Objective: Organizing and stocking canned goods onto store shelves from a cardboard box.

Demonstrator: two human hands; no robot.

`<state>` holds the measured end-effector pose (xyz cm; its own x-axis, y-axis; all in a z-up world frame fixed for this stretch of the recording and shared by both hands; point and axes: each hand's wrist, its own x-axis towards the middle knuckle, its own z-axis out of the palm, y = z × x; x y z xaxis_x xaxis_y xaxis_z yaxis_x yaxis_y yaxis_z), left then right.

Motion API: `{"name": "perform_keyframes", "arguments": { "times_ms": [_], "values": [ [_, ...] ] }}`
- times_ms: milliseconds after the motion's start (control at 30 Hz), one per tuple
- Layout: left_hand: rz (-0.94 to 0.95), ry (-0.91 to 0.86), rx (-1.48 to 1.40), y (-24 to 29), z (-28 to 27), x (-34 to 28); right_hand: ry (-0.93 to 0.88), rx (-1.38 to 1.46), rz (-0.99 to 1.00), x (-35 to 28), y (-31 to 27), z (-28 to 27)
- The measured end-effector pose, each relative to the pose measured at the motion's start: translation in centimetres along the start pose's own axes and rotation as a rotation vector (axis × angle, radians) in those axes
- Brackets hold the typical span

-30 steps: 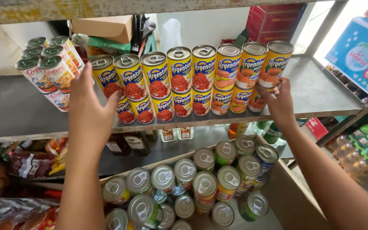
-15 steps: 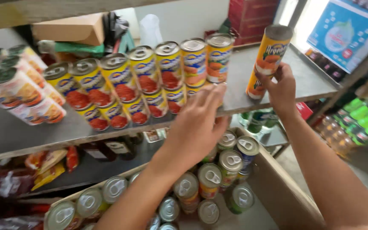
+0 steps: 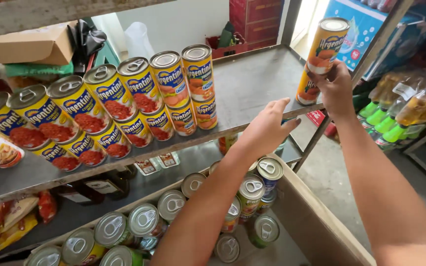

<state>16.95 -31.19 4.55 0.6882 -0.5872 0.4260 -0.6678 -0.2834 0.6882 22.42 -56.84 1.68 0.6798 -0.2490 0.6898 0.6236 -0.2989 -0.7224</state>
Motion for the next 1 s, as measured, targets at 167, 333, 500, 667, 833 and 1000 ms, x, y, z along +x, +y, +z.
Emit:
{"name": "perform_keyframes", "arguments": {
  "times_ms": [167,333,500,667,833,1000],
  "values": [
    [-0.022,0.028,-0.082,-1.7,2.5,2.0,-0.006,-0.024,0.056,-0.2,-0.3,-0.2],
    [-0.035,0.07,-0.109,-1.2,1.9,1.2,-0.026,0.067,0.048,-0.4,0.4,-0.6],
    [-0.067,0.307,-0.144,-0.3,-1.1,-1.7,0.148,-0.437,-0.363,-2.5,3.2,0.0],
    [0.036,0.804,-0.195,-2.0,-3.6,-4.2,0.196,-0.361,-0.203,-5.3,-6.2,9.9],
    [0.099,1.015,-0.281,-2.9,-6.4,-6.1,-0.275,-0.345,-0.143,-4.8,-8.7,17.8],
    [-0.203,0.84,-0.602,-2.7,-7.6,-7.0,-0.294,-0.201,0.07,-3.9,-6.3,22.7]
  ]
}}
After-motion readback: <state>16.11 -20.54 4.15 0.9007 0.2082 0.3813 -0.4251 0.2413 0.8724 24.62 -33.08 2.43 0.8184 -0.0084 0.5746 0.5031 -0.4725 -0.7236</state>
